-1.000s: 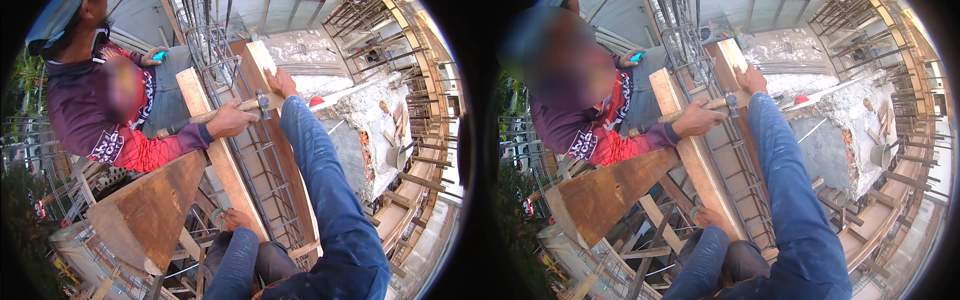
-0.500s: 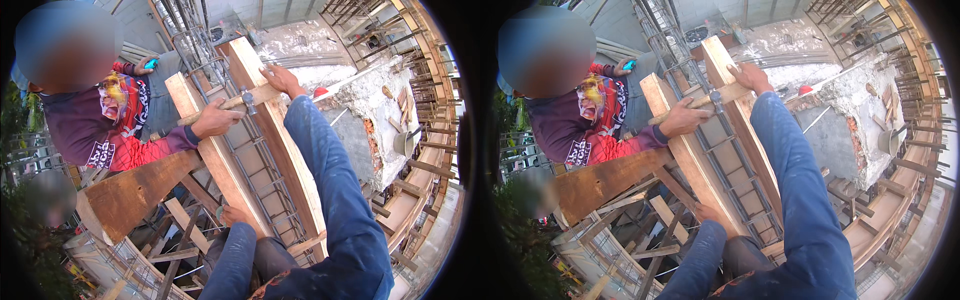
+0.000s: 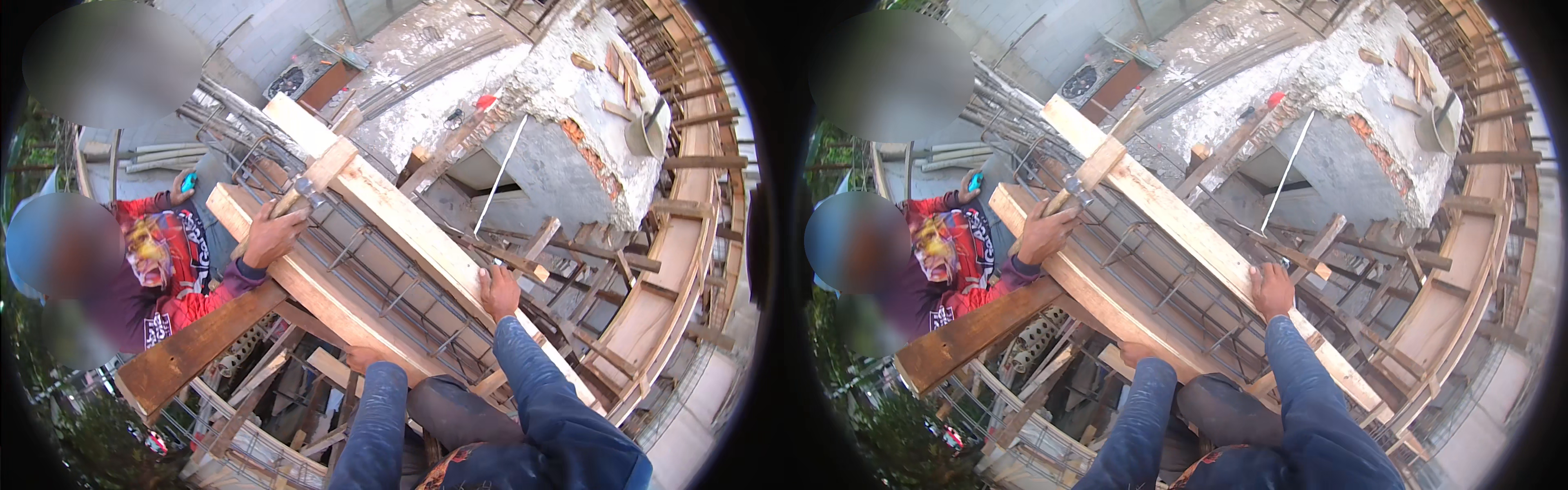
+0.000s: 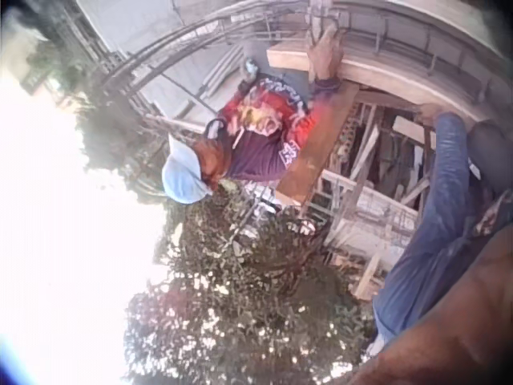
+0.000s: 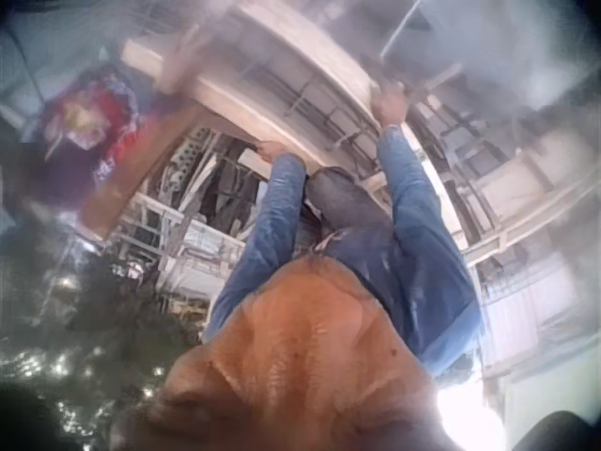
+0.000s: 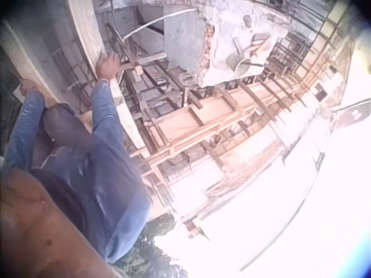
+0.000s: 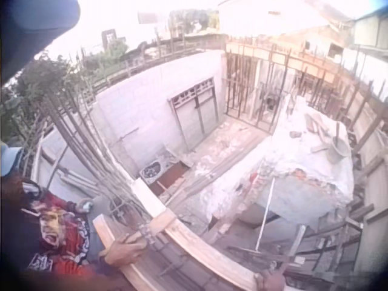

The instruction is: The person builds a wooden concrete form by bracing beams together and cutting a piece of wood with a hand saw.

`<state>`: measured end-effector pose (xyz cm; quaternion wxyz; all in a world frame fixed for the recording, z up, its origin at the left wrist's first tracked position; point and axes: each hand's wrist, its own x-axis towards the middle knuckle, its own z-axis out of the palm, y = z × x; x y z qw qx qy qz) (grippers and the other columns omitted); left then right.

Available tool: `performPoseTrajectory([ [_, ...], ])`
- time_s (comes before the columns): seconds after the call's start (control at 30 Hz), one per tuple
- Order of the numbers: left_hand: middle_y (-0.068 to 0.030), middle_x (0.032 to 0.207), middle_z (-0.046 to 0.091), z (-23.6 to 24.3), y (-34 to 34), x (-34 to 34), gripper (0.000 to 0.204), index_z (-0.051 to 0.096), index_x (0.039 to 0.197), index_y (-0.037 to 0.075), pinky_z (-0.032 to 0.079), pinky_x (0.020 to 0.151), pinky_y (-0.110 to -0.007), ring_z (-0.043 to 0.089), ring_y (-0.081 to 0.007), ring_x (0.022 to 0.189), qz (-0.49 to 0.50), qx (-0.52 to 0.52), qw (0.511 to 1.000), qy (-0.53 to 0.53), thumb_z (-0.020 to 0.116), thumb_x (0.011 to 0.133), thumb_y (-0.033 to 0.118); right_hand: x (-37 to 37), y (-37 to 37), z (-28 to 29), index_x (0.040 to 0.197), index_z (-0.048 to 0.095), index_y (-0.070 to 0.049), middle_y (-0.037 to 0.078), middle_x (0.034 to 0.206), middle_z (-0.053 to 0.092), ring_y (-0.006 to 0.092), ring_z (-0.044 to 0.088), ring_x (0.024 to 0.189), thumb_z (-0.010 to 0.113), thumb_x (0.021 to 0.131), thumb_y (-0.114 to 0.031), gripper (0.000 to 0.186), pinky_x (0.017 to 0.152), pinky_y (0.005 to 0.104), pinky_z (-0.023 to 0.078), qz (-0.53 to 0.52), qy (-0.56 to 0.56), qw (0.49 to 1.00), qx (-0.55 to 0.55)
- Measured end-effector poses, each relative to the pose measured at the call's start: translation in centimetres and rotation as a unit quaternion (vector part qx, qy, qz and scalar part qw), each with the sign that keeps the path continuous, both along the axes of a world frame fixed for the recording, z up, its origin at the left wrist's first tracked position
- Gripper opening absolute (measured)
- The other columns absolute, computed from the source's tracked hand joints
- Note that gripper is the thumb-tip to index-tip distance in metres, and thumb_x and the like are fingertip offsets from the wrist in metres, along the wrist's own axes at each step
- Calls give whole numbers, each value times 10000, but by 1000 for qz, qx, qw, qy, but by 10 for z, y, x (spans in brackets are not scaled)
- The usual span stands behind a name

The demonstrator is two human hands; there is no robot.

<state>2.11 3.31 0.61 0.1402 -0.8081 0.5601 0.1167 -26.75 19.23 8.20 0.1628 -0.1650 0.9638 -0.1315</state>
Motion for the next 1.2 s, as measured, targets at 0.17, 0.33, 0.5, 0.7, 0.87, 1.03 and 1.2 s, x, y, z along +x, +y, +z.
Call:
performPoseTrajectory([
  [0.17, -213, 995, 699, 30, 19, -27, 186, 591, 1111, 12, 627, 717, -450, 715, -396, 922, -145, 40, 986, -67, 478, 1020, 128, -8, 24, -2, 908, 615, -40, 174, 878, 653, 376, 645, 897, 504, 993, -482, 464, 771, 504, 503, -9, -35, 999, 12],
  [0.33, -203, 949, 709, 29, 4, -20, 225, 623, 1079, 21, 632, 681, -459, 727, -388, 857, -1, -41, 999, 5, 512, 1020, 208, -9, 14, -1, 923, 611, -50, 170, 866, 683, 353, 669, 825, 489, 987, -526, 496, 750, 486, 517, -9, -56, 998, 4],
  [0.5, -231, 1069, 711, 64, 9, -60, 351, 626, 1160, 1, 651, 734, -463, 733, -364, 917, 48, 39, 994, 85, 534, 1014, 307, -13, 23, -5, 924, 620, -52, 161, 852, 684, 341, 677, 826, 506, 982, -523, 489, 741, 470, 521, -23, -76, 997, 14],
  [0.7, -165, 1184, 696, 76, 11, -78, 392, 607, 1275, 19, 647, 806, -444, 725, -316, 969, 138, 57, 968, 204, 483, 1032, 300, -14, 23, -9, 905, 632, -50, 162, 844, 688, 333, 679, 812, 522, 973, -527, 494, 723, 456, 524, -29, -63, 997, -18],
  [0.87, -162, 1239, 675, 86, 14, -92, 450, 579, 1333, 23, 631, 854, -443, 713, -312, 1013, 202, 57, 941, 264, 411, 1052, 333, -16, 24, -11, 882, 633, -50, 164, 813, 686, 339, 680, 794, 528, 970, -526, 496, 718, 454, 524, -26, -67, 997, -20],
  [1.03, -169, 1225, 680, 75, 12, -79, 439, 585, 1316, 13, 633, 833, -446, 714, -316, 1007, 190, 63, 934, 296, 425, 1049, 322, -16, 23, -10, 877, 630, -54, 163, 815, 688, 333, 681, 795, 518, 974, -531, 500, 725, 454, 522, -21, -68, 997, -17],
  [1.2, -181, 1155, 704, 65, 5, -64, 375, 603, 1266, 7, 648, 763, -434, 729, -323, 939, 198, 44, 941, 270, 488, 1032, 275, -16, 23, -11, 890, 630, -56, 154, 836, 686, 325, 682, 809, 504, 983, -525, 495, 738, 456, 521, -8, -69, 998, -8],
])
